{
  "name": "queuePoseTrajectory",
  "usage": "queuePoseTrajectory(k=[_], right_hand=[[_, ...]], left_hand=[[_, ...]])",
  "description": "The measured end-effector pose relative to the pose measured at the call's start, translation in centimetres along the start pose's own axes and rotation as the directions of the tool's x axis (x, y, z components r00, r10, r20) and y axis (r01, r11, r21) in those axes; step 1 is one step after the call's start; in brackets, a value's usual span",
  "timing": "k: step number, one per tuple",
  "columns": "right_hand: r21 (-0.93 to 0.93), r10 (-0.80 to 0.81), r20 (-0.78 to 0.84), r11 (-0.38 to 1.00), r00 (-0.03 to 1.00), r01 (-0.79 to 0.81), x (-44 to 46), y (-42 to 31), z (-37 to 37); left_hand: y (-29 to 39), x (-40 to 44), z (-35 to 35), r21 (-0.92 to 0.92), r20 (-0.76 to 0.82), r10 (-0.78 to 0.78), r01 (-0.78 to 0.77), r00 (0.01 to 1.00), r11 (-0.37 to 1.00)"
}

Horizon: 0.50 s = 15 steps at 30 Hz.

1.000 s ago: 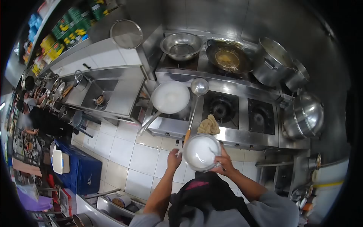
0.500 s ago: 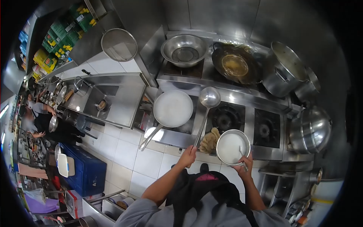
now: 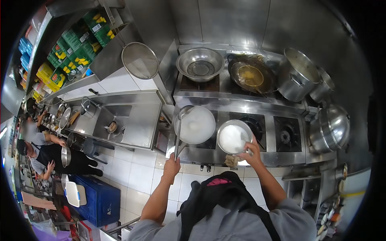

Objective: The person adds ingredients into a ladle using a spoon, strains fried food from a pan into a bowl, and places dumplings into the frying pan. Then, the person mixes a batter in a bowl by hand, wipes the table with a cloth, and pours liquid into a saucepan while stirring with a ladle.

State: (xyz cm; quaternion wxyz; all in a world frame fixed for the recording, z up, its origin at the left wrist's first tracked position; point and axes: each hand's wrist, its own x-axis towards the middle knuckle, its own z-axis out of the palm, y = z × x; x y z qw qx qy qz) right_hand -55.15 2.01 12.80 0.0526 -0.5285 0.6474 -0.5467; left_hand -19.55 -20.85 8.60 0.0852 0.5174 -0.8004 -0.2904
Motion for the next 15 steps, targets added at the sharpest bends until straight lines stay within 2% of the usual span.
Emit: queuePoseTrajectory(k=[4,5,6,7,8,9,10,11,12,13,15], right_hand=[[-0.018,-0.008,0.043,1.0,0.999,0.009,4.2,-0.3,2.8],[-0.02,-0.007,0.05,1.0,0.999,0.008,5.2,-0.4,3.4],[-0.044,0.016,0.064,0.999,0.998,-0.013,6.2,-0.4,4.1],[-0.067,0.04,0.077,0.997,0.996,-0.035,7.2,-0.5,4.7],[-0.081,0.024,0.088,0.997,0.996,-0.017,8.2,-0.5,5.1],[-0.08,0.023,0.093,0.997,0.995,-0.016,9.1,-0.5,5.6],[-0.105,0.032,0.101,0.994,0.994,-0.022,9.9,-0.5,6.1],[-0.111,0.039,0.1,0.993,0.994,-0.028,10.6,-0.1,6.5],[-0.118,0.045,0.099,0.992,0.994,-0.034,11.2,0.3,6.8],[-0.125,0.052,0.098,0.991,0.994,-0.04,11.8,0.8,7.2],[-0.2,0.071,0.143,0.979,0.987,-0.042,13.2,0.9,7.6]], left_hand=[[-2.7,1.5,2.4,-0.127,0.041,0.044,-0.038,0.998,0.991],[-2.5,1.1,2.7,-0.347,0.178,-0.062,0.121,0.982,0.93],[-1.9,0.8,2.8,-0.523,0.328,-0.129,0.293,0.936,0.8],[-1.2,0.4,3.0,-0.639,0.48,-0.152,0.464,0.864,0.614],[0.9,-0.4,1.9,-0.676,0.563,-0.182,0.576,0.806,0.46],[1.3,-0.6,1.0,-0.677,0.563,-0.185,0.578,0.806,0.455],[1.6,-0.8,0.3,-0.705,0.694,-0.049,0.692,0.718,0.157],[1.8,-0.8,-0.1,-0.619,0.762,0.13,0.772,0.635,-0.142],[1.8,-0.7,-0.4,-0.549,0.746,0.244,0.78,0.62,-0.302],[1.8,-0.6,-0.7,-0.547,0.746,0.244,0.78,0.619,-0.305],[2.6,-0.8,-1.9,-0.407,0.753,0.333,0.8,0.567,-0.441]])
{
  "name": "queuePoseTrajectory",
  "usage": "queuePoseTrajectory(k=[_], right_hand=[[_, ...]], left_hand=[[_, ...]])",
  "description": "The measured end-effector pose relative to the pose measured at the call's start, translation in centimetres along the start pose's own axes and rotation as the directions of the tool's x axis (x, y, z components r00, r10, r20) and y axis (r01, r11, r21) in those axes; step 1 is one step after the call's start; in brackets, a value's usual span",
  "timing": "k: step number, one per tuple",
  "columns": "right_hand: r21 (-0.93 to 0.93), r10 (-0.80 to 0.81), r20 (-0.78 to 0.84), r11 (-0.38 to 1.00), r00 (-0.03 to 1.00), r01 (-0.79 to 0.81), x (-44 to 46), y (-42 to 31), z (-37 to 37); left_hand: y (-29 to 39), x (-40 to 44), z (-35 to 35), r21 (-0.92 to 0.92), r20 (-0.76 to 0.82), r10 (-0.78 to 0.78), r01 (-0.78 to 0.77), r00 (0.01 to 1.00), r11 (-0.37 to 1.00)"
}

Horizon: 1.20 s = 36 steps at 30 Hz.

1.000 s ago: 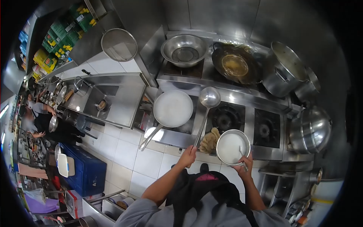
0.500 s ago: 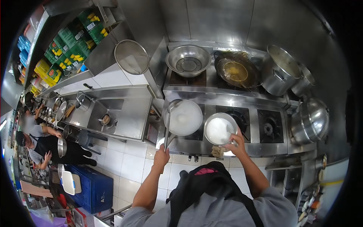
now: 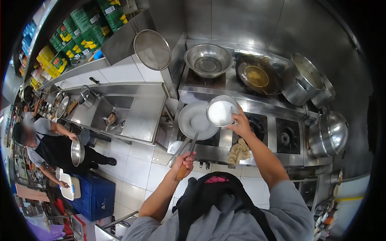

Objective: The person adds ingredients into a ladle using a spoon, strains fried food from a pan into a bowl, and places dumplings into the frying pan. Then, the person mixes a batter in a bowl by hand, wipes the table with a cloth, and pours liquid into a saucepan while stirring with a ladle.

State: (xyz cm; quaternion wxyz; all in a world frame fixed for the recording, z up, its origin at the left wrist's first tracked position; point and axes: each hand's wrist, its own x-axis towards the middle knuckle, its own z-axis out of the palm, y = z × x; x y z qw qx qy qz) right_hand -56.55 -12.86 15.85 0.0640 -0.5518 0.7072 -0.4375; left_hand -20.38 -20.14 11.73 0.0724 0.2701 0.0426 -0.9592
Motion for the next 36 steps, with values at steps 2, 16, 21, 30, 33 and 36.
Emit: queuePoseTrajectory(k=[2,16,21,30,33,36], right_hand=[[-0.038,0.032,0.035,0.999,0.999,-0.03,1.1,-0.1,0.0],[-0.215,0.063,0.166,0.976,0.984,-0.026,5.0,0.5,1.9],[-0.272,0.075,0.213,0.962,0.974,-0.015,5.8,0.4,2.0],[-0.287,0.036,0.213,0.958,0.976,0.027,6.3,1.2,2.6],[-0.3,0.036,0.216,0.953,0.976,0.031,6.2,1.6,2.8],[-0.297,0.066,0.238,0.955,0.969,0.008,6.3,2.0,2.8]], left_hand=[[0.0,-1.1,1.7,0.271,-0.145,0.081,-0.039,0.986,0.962],[1.3,2.0,-5.0,0.947,0.123,0.748,0.148,0.652,-0.284],[-1.0,4.1,-4.5,0.941,-0.071,0.581,-0.139,0.811,0.309],[-0.7,-0.7,1.8,0.208,-0.124,0.112,-0.084,0.986,0.974],[-0.2,-2.0,3.2,0.533,-0.262,0.23,-0.057,0.937,0.844],[0.5,-2.6,2.7,0.827,-0.281,0.444,-0.02,0.851,0.562]])
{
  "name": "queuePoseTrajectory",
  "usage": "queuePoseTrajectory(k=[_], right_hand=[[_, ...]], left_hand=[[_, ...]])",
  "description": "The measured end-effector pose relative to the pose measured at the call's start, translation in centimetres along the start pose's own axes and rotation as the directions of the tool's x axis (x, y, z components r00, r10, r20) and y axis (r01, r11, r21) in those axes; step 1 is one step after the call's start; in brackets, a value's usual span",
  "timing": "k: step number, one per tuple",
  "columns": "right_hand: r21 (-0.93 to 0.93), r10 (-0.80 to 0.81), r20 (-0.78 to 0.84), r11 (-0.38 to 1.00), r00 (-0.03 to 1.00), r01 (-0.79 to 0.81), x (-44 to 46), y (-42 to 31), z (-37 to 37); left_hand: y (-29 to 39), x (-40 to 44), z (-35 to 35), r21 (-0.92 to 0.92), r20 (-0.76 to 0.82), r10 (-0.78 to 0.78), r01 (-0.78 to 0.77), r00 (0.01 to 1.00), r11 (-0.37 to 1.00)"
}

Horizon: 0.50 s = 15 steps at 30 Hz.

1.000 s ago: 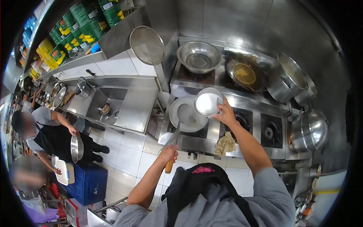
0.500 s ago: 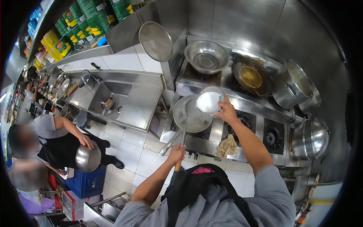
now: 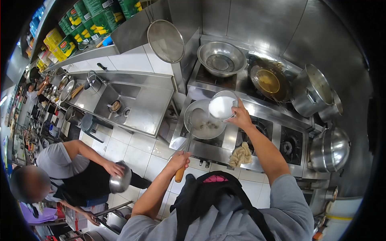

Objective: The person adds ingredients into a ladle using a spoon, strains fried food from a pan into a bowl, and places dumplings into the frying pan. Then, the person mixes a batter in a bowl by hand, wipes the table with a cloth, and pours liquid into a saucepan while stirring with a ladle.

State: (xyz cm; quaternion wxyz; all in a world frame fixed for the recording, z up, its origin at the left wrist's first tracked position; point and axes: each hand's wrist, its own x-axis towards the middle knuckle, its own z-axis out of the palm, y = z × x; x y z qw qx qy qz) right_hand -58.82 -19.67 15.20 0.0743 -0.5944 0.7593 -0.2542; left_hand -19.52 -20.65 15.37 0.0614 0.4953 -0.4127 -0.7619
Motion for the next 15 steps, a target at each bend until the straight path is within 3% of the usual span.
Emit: queuePoseTrajectory(k=[2,4,6,10,14,15], right_hand=[[0.016,-0.014,-0.017,1.0,1.0,0.014,-0.3,0.1,-0.1],[0.03,-0.028,-0.034,0.999,0.999,0.029,-0.5,-0.3,-0.5],[0.119,0.018,-0.042,0.993,0.999,-0.013,-0.6,-1.0,-1.0],[0.043,-0.054,-0.053,0.997,0.997,0.056,-0.3,0.0,-0.7],[0.033,-0.043,-0.06,0.998,0.997,0.045,-0.2,-0.6,-1.1],[0.037,-0.047,-0.054,0.998,0.997,0.049,-0.2,-0.8,-1.4]], left_hand=[[-0.2,0.0,-0.7,0.189,-0.021,0.128,-0.122,0.992,0.974],[-0.3,0.1,-0.7,0.227,-0.022,0.16,-0.151,0.987,0.962],[-0.8,0.7,-0.5,0.345,-0.054,0.286,-0.251,0.957,0.904],[-5.1,6.3,0.5,0.393,-0.067,0.39,-0.335,0.918,0.856],[-7.5,8.1,2.6,0.199,-0.004,0.277,-0.271,0.961,0.942],[-6.9,7.0,3.2,-0.121,0.084,0.146,-0.135,0.986,0.983]])
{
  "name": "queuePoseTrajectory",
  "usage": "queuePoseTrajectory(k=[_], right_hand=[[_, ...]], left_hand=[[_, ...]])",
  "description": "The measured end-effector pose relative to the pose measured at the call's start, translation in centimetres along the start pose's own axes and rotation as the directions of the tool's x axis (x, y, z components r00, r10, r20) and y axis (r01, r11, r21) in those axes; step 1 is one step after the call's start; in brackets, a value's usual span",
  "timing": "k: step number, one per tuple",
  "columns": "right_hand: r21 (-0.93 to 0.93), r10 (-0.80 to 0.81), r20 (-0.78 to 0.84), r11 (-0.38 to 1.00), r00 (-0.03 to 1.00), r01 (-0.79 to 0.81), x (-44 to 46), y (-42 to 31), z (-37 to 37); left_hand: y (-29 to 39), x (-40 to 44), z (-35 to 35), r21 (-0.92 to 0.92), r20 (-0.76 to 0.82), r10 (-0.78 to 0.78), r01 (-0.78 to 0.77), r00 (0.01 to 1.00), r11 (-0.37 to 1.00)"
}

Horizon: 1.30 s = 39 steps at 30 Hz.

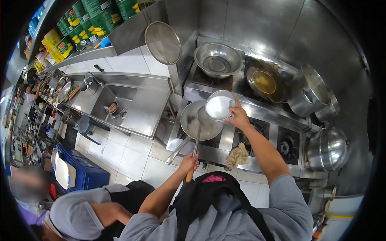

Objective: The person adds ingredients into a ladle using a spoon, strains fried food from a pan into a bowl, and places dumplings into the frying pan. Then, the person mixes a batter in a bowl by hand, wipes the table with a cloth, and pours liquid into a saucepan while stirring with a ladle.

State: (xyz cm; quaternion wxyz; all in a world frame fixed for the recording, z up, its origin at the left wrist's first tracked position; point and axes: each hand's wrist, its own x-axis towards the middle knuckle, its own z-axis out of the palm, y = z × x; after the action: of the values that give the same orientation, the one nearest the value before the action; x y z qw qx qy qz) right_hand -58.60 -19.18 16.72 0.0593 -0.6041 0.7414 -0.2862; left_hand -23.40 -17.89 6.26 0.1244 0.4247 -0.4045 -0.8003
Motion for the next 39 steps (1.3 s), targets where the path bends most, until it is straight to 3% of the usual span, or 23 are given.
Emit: queuePoseTrajectory(k=[1,2,3,5,7,10,11,13,15,17,18,20,21,23,25,27,28,29,30,31,32,37,39], right_hand=[[-0.001,0.001,0.0,1.0,1.0,-0.001,0.0,-0.3,-0.2],[0.009,0.008,-0.004,1.0,1.0,-0.008,0.0,-0.6,-0.4],[0.019,0.016,-0.007,1.0,1.0,-0.016,0.0,-0.9,-0.5],[0.017,0.005,-0.006,1.0,1.0,-0.005,0.0,-0.9,-0.5],[0.014,-0.008,-0.006,1.0,1.0,0.008,0.0,-1.0,-0.7],[0.01,0.084,0.104,0.996,0.991,-0.085,0.0,-1.2,-1.0],[0.002,0.072,0.092,0.997,0.993,-0.072,-0.1,-1.1,-0.8],[-0.005,0.059,0.08,0.998,0.995,-0.058,-0.2,-0.8,-0.4],[0.002,0.033,0.058,0.999,0.998,-0.033,-0.2,-0.6,-0.1],[0.003,0.04,0.058,0.999,0.998,-0.04,-0.2,-0.3,0.0],[0.006,0.045,0.06,0.999,0.997,-0.046,-0.2,-0.3,0.1],[0.006,0.024,0.042,1.0,0.999,-0.024,-0.2,-0.1,0.2],[0.006,0.003,0.026,1.0,1.0,-0.003,-0.2,-0.2,0.2],[0.022,0.007,0.04,1.0,0.999,-0.008,-0.2,-0.5,-0.1],[0.036,0.01,0.049,0.999,0.999,-0.012,0.1,-0.8,-0.3],[0.032,0.033,0.047,0.999,0.998,-0.034,0.2,-0.6,-0.1],[0.03,0.032,0.047,0.999,0.998,-0.034,0.2,-0.5,-0.1],[0.029,0.032,0.051,0.999,0.998,-0.034,0.2,-0.5,-0.2],[0.029,0.033,0.055,0.999,0.998,-0.034,0.2,-0.5,-0.2],[0.028,0.034,0.054,0.999,0.998,-0.036,0.3,-0.5,-0.1],[0.018,0.026,0.047,0.999,0.999,-0.027,0.3,-0.4,0.0],[0.0,0.053,0.073,0.999,0.996,-0.053,0.2,-0.3,-0.3],[-0.003,0.05,0.081,0.999,0.995,-0.05,0.0,-0.5,-0.5]], left_hand=[[0.7,-1.0,0.6,-0.314,0.111,-0.114,0.144,0.987,0.939],[1.5,-1.9,0.6,-0.418,0.192,-0.145,0.215,0.971,0.883],[1.9,-2.5,0.3,-0.418,0.192,-0.147,0.217,0.97,0.882],[2.6,-3.4,-0.5,-0.61,0.332,-0.156,0.338,0.93,0.717],[5.0,-5.5,-0.4,-0.596,0.328,-0.154,0.331,0.932,0.732],[7.8,-7.1,-1.1,-0.274,0.11,-0.243,0.265,0.964,0.925],[8.1,-7.2,-1.5,-0.274,0.11,-0.243,0.265,0.964,0.925],[8.7,-7.4,-2.0,0.094,-0.084,-0.19,0.197,0.978,0.976],[8.5,-7.4,-2.8,0.184,-0.113,-0.157,0.176,0.981,0.967],[8.3,-7.3,-3.0,0.407,-0.152,-0.039,0.099,0.988,0.908],[8.1,-7.2,-3.0,0.407,-0.152,-0.039,0.098,0.988,0.908],[7.1,-6.4,-2.7,0.648,-0.176,0.204,-0.043,0.963,0.76],[6.1,-5.6,-2.7,0.646,-0.178,0.204,-0.042,0.963,0.762],[3.3,-2.9,-2.9,0.702,-0.167,0.377,-0.159,0.911,0.694],[-0.7,0.3,-3.6,0.694,-0.179,0.385,-0.161,0.905,0.701],[-1.1,1.0,-2.2,0.294,-0.072,0.173,-0.145,0.982,0.945],[-0.3,-0.1,-0.8,0.069,-0.054,0.023,-0.019,0.998,0.997],[0.6,-0.8,-0.4,0.069,-0.053,0.023,-0.02,0.998,0.997],[1.2,-1.3,-0.2,-0.254,0.097,-0.08,0.102,0.992,0.962],[1.8,-1.8,-0.2,-0.525,0.268,-0.127,0.256,0.955,0.812],[2.3,-2.2,-0.3,-0.617,0.342,-0.112,0.313,0.933,0.722],[6.3,-5.1,-0.5,-0.611,0.33,-0.135,0.32,0.934,0.724],[8.4,-6.3,-0.4,-0.285,0.108,-0.235,0.257,0.966,0.924]])
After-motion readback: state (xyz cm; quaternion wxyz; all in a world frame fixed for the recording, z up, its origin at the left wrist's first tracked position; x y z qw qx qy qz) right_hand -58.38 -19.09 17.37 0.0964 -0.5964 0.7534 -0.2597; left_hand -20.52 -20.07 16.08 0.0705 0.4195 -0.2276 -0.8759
